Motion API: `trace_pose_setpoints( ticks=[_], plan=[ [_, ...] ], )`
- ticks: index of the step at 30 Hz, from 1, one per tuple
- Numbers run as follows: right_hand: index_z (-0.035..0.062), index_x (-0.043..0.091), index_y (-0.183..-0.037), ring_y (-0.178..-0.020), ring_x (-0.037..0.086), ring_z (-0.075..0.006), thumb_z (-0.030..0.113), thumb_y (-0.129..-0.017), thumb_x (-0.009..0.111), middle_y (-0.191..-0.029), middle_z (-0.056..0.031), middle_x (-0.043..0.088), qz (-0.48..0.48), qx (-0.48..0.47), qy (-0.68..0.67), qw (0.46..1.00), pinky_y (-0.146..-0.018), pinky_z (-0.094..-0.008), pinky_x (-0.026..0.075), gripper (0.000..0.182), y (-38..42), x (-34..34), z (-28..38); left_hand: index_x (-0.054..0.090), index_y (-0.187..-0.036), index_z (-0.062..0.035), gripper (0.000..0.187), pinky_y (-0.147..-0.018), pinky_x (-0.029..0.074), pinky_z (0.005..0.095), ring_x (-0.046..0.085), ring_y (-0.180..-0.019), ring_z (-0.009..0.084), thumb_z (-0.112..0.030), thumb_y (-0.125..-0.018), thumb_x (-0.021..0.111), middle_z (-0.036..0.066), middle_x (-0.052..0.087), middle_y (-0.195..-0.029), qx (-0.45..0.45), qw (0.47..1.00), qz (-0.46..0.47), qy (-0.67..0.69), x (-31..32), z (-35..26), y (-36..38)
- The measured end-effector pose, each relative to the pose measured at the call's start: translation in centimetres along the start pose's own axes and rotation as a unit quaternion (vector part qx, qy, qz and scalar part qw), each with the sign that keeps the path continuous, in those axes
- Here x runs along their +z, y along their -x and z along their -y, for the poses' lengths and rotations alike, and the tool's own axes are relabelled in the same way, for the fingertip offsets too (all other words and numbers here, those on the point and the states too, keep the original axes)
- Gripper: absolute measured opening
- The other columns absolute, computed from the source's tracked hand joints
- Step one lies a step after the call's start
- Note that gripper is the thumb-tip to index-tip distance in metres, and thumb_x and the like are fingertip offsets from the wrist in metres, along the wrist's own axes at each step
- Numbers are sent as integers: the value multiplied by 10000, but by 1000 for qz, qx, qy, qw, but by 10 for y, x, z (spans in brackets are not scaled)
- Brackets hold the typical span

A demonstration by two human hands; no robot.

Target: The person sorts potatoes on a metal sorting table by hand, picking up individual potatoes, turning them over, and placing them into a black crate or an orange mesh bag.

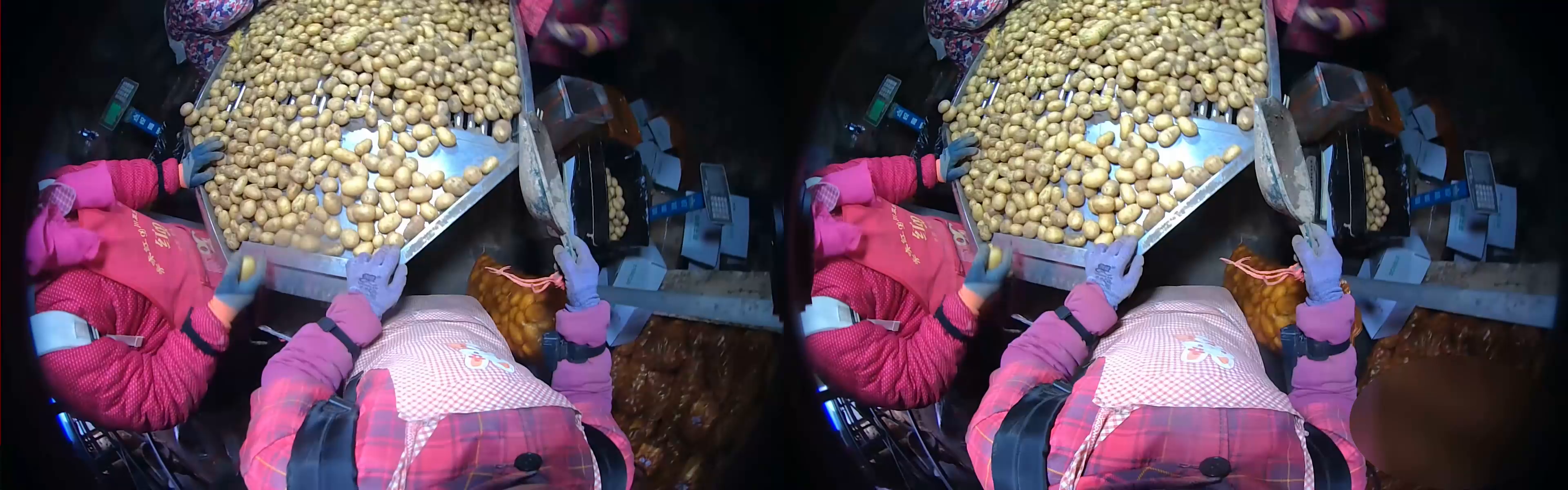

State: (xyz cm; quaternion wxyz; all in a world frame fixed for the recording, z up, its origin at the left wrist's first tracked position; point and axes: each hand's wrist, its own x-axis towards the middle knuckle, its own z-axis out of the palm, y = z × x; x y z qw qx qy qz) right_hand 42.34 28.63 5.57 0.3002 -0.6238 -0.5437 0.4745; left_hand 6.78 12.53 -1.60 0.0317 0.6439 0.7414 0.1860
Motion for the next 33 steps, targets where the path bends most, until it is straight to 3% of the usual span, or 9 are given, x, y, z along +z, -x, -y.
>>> trace_pose_setpoints(
  ticks=[6,13,16,20,23,25,27,29,33],
  plan=[
    [12,586,-1237,-887,625,-165,272,-848,720,-1028,-94,681,17,-147,157,976,-802,-307,501,487,-88,32,45,645,-1037,-158,250,-708,417,460,584,-791,280,-302,-841,590,47,643,-902,-36,998,3,48,0,12,-8],
    [1,581,-1245,-929,627,-174,272,-841,732,-1066,-122,678,95,-224,155,957,-842,-307,496,509,-230,91,105,650,-944,-115,170,-644,425,480,609,-674,323,-214,-823,583,112,634,-764,-136,982,-8,131,2,12,-32],
    [35,580,-1251,-1015,643,-305,376,-827,708,-1094,-192,670,77,-310,220,922,-889,-388,489,558,-308,122,137,638,-978,-86,210,-663,424,487,609,-719,325,-197,-804,598,125,628,-781,-165,967,-189,45,-11,8,-61],
    [67,588,-1224,-1052,609,-412,494,-779,692,-1111,-242,648,74,-330,298,892,-909,-455,474,625,-411,183,200,528,-1243,-43,567,-917,386,508,506,-1083,373,-313,-767,675,181,535,-1175,-293,952,-89,-19,15,14,-83],
    [105,581,-1236,-1064,604,-405,463,-787,680,-1112,-234,645,33,-344,347,872,-907,-468,474,583,-525,243,232,502,-1298,-36,636,-956,374,505,503,-1131,370,-330,-762,677,186,535,-1229,-305,947,-90,-41,23,16,-83],
    [133,572,-1257,-1093,596,-391,433,-792,670,-1149,-213,638,15,-348,336,875,-925,-472,471,562,-514,272,284,487,-1328,-39,663,-991,361,502,488,-1178,375,-332,-765,678,199,518,-1281,-343,937,-55,-32,18,14,-85],
    [100,518,-1330,-1096,596,-376,377,-791,684,-1184,-189,631,-48,-443,409,796,-959,-425,467,628,-457,294,331,506,-1285,-7,650,-945,391,514,527,-1106,411,-284,-734,713,238,539,-1254,-312,946,-59,-63,16,16,-89],
    [173,506,-1356,-1182,551,-343,374,-781,679,-1278,-158,585,17,-612,331,718,-1024,-417,424,633,-473,354,320,509,-1312,-43,663,-993,366,510,489,-1194,386,-356,-753,681,218,510,-1298,-346,936,-22,-61,24,19,-87],
    [248,450,-1403,-1279,462,-335,397,-761,685,-1399,-125,488,195,-638,370,646,-1054,-434,394,700,-432,455,294,521,-1290,-39,666,-982,374,512,500,-1175,393,-357,-729,688,226,509,-1305,-358,932,-3,-62,14,20,-95]
  ],
)
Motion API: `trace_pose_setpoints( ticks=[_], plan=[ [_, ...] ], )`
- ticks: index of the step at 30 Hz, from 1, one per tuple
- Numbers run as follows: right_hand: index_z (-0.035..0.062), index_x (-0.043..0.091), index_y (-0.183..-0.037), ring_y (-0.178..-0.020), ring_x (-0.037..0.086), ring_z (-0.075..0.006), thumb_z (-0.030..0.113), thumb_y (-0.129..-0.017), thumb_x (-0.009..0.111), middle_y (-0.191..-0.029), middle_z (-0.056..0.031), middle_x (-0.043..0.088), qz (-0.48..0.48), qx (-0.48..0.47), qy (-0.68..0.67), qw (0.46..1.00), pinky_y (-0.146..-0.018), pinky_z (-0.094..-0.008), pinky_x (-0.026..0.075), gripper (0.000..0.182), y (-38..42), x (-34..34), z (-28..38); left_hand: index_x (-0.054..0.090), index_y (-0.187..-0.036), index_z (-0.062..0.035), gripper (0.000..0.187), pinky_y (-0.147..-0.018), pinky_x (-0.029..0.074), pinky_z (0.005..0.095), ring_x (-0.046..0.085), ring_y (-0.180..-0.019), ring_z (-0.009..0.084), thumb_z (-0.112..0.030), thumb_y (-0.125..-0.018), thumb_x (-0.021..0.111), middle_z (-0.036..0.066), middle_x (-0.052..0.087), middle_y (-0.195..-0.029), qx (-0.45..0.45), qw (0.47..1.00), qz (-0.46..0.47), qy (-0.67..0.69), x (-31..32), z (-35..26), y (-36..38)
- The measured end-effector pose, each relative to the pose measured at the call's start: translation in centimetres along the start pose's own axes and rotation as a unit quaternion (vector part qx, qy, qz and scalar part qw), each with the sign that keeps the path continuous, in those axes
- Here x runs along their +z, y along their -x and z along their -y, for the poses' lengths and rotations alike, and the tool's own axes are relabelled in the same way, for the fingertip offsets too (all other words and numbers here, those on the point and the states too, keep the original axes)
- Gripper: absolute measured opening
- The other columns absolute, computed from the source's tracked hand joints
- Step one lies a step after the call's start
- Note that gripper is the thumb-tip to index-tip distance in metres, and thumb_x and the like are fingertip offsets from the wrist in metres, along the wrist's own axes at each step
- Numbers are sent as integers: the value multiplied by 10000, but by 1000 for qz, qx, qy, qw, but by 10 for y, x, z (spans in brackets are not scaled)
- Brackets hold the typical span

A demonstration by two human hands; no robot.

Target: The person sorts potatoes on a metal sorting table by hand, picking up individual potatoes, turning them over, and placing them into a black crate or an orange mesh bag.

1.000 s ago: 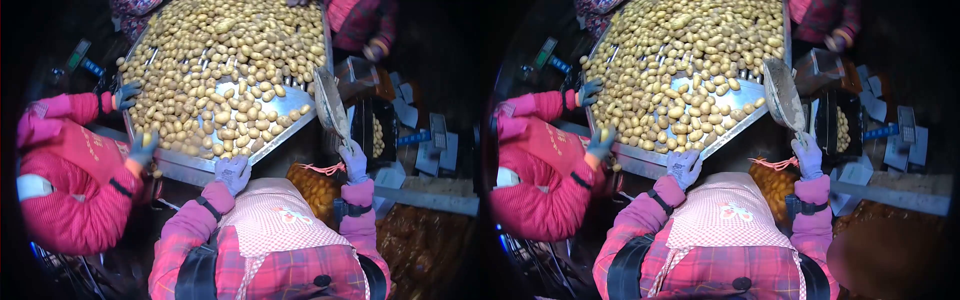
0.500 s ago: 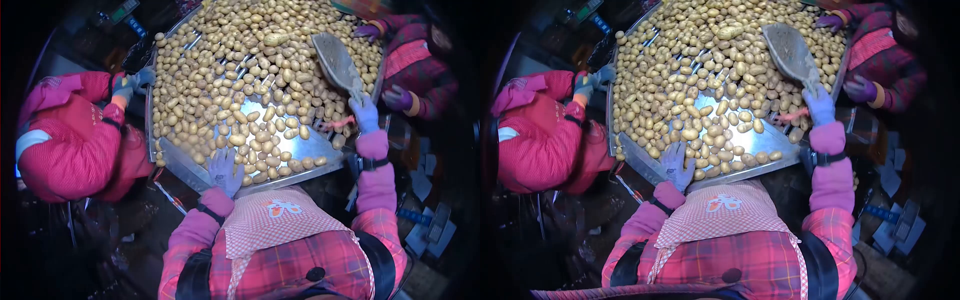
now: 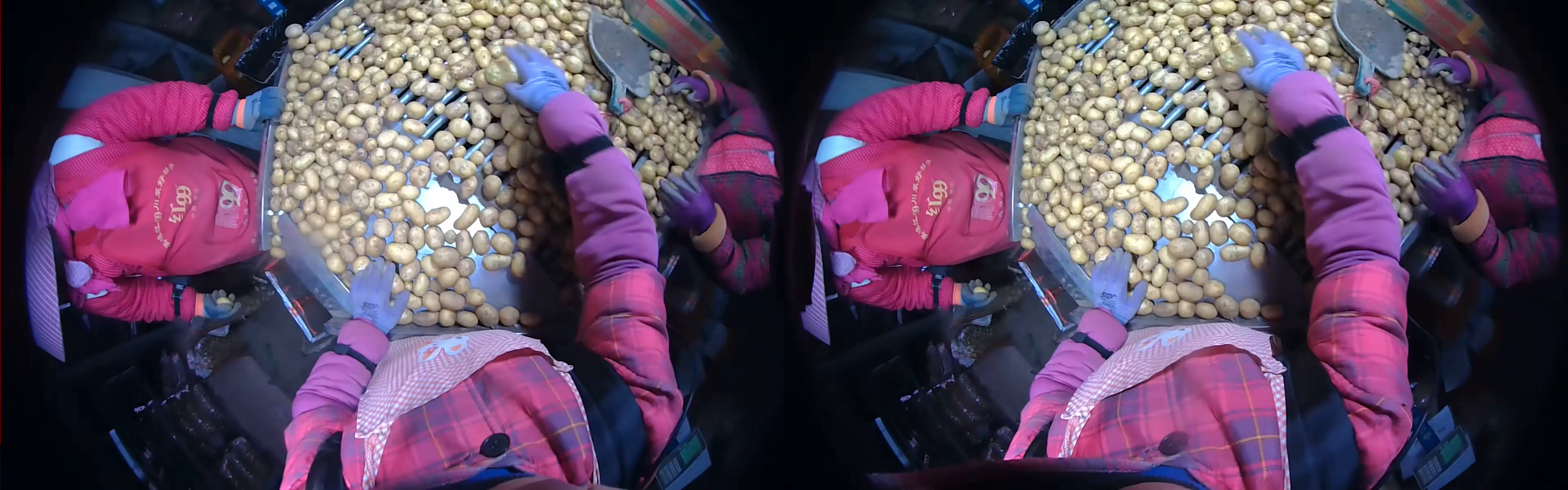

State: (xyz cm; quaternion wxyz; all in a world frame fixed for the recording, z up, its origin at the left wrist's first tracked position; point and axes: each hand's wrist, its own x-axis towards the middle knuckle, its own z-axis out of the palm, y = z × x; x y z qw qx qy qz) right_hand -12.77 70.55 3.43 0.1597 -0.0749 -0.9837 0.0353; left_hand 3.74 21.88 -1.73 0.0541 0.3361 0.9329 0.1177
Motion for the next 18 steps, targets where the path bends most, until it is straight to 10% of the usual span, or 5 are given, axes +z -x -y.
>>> trace_pose_setpoints(
  ticks=[6,12,17,18],
  plan=[
    [297,435,-1401,-1304,440,-318,466,-776,691,-1400,-102,468,224,66,-29,972,-1039,-477,396,696,-1,9,34,543,-1257,-31,646,-968,381,518,514,-1146,401,-358,-720,695,238,527,-1284,4,1000,8,6,-3,-4,0],
    [220,631,-1157,-1061,599,-326,394,-696,744,-1111,-116,618,95,-65,1,993,-829,-459,491,506,95,-3,81,525,-1266,-2,645,-969,385,522,508,-1157,420,-361,-754,683,261,526,-1277,26,1000,-6,9,-5,-4,2],
    [171,615,-1190,-1032,617,-300,355,-734,742,-1071,-131,630,54,37,-135,989,-864,-434,497,508,180,-18,110,489,-1287,55,659,-973,393,527,518,-1142,444,-313,-776,682,289,533,-1254,73,996,-28,48,2,1,2],
    [140,605,-1203,-999,623,-272,338,-765,727,-1051,-124,630,87,145,-361,917,-860,-413,505,496,198,-54,117,489,-1287,55,659,-973,393,527,518,-1142,444,-313,-776,682,289,533,-1254,99,993,-12,59,3,1,6]
  ],
)
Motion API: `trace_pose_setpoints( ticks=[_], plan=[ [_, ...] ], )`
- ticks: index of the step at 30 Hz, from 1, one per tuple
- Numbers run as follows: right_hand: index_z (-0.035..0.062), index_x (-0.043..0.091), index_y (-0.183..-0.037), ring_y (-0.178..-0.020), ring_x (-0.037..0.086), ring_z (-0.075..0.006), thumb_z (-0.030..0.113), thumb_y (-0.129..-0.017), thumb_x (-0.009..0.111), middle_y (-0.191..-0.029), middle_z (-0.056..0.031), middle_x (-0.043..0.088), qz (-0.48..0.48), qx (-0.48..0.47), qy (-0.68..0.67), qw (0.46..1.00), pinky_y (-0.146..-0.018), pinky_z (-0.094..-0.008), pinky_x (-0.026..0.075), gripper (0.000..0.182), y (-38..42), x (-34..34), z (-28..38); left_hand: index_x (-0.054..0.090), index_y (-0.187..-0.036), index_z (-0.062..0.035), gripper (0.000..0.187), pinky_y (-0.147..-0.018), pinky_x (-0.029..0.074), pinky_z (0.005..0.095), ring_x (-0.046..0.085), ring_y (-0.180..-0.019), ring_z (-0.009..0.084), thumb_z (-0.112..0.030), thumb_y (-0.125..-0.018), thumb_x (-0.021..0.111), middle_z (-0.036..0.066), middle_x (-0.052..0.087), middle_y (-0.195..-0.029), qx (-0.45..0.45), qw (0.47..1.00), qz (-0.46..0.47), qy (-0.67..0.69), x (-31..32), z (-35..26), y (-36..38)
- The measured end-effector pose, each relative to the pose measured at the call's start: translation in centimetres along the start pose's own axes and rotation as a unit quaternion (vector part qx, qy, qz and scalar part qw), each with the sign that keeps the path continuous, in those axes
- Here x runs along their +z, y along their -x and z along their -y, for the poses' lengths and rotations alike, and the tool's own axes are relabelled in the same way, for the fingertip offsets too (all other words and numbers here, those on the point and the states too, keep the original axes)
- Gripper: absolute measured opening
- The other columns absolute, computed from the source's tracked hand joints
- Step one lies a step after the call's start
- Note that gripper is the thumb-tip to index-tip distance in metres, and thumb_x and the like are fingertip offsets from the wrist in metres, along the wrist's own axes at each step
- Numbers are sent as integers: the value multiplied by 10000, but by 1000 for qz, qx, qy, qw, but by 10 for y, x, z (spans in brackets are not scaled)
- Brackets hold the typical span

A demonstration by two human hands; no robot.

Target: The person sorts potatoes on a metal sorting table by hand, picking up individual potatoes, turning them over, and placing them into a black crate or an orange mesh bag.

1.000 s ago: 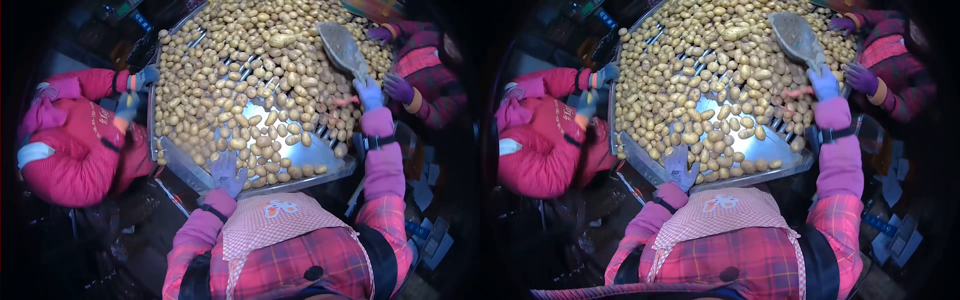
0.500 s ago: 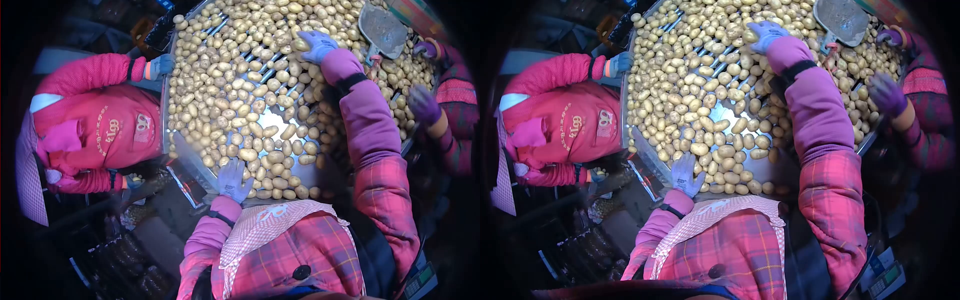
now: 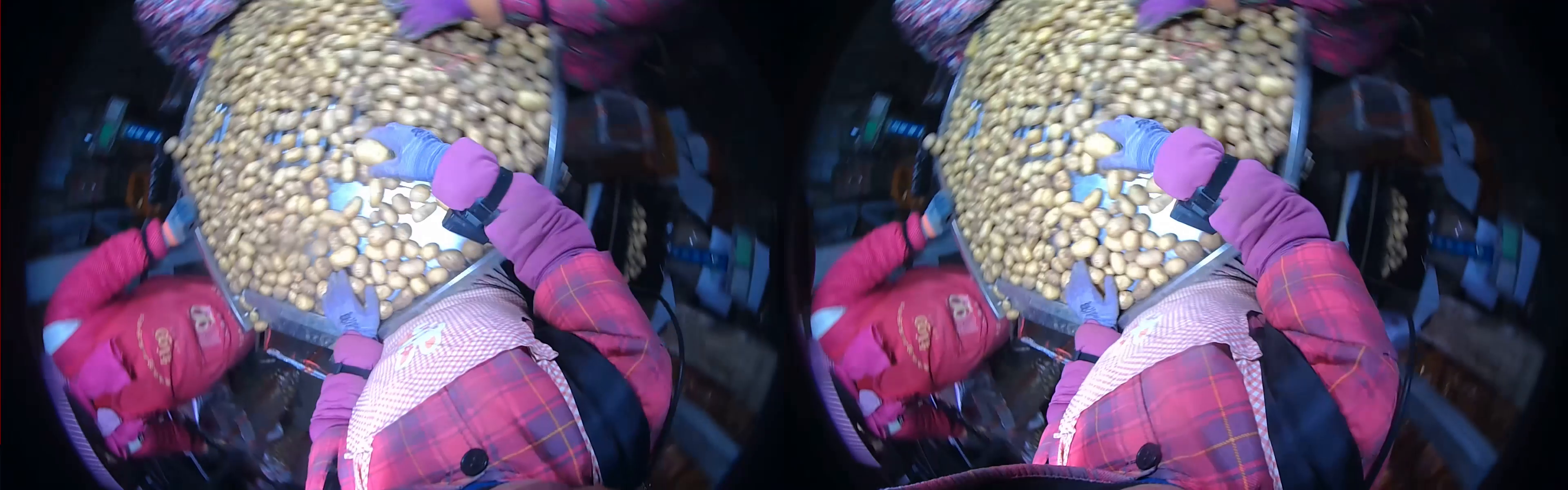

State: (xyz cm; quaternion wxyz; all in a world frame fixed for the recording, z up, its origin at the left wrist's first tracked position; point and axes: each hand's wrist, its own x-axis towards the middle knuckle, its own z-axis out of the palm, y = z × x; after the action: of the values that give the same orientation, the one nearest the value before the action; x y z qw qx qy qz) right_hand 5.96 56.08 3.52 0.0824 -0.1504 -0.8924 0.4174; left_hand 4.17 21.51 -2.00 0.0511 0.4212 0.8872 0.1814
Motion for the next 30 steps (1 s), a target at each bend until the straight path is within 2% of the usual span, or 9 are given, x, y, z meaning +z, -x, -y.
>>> trace_pose_setpoints(
  ticks=[4,7,14,18,20,21,26,28,30],
  plan=[
    [53,564,-1238,-887,628,-195,310,-866,683,-1038,-101,634,-33,126,-674,727,-806,-359,528,467,105,-31,2,483,-1295,58,651,-957,412,508,537,-1108,438,-301,-788,678,272,564,-1209,6,999,-49,7,5,-2,1],
    [36,525,-1288,-856,634,-198,429,-943,580,-1107,-103,644,-149,-61,-228,960,-753,-343,534,526,178,-24,-26,480,-1313,48,650,-945,424,503,555,-1102,419,-303,-803,678,265,576,-1193,2,998,-55,-12,4,1,5],
    [74,461,-1380,-1135,606,-269,574,-972,416,-1336,-151,547,-121,191,-701,676,-833,-330,536,646,188,2,10,510,-1293,41,504,-1022,411,453,546,-1172,359,-228,-889,643,232,564,-1252,68,979,-133,137,-5,-2,-5],
    [62,396,-1422,-1189,573,-315,187,-993,536,-1281,-168,572,-142,-210,-70,965,-941,-418,487,468,158,43,73,461,-1350,-19,517,-857,522,383,582,-1068,224,-358,-967,532,138,532,-1274,-156,682,73,711,-45,-46,-18],
    [28,320,-1464,-1229,528,-326,139,-959,564,-1401,-188,461,29,-91,-388,917,-1024,-426,428,572,145,66,108,499,-1346,-84,595,-813,544,379,614,-1000,243,-503,-929,560,123,625,-1131,-184,341,158,909,-16,-17,-24],
    [15,308,-1467,-1231,517,-320,281,-982,560,-1450,-172,411,118,109,-641,750,-1050,-422,410,608,139,81,116,520,-1323,-88,558,-810,544,370,617,-995,231,-493,-940,548,108,637,-1100,-176,362,113,908,-25,-3,-7],
    [-35,485,-1329,-1166,557,-213,240,-1000,497,-1235,-142,593,196,135,-350,906,-1012,-350,429,429,121,107,97,578,-1216,-85,452,-707,532,292,615,-804,197,-455,-957,551,85,632,-1008,-224,608,-232,726,-57,89,104],
    [-26,544,-1281,-1165,560,-266,161,-965,546,-1236,-182,592,197,-3,-127,972,-998,-360,433,367,116,142,84,589,-1138,-106,413,-660,522,315,609,-733,187,-465,-934,573,65,616,-900,-306,431,-296,795,-126,87,158],
    [-12,560,-1272,-1162,558,-304,127,-933,578,-1229,-182,592,180,-114,-99,972,-1001,-373,433,367,120,170,76,573,-1176,-105,426,-716,532,347,626,-766,224,-448,-922,580,87,621,-956,-307,691,-486,440,-108,87,219]
  ],
)
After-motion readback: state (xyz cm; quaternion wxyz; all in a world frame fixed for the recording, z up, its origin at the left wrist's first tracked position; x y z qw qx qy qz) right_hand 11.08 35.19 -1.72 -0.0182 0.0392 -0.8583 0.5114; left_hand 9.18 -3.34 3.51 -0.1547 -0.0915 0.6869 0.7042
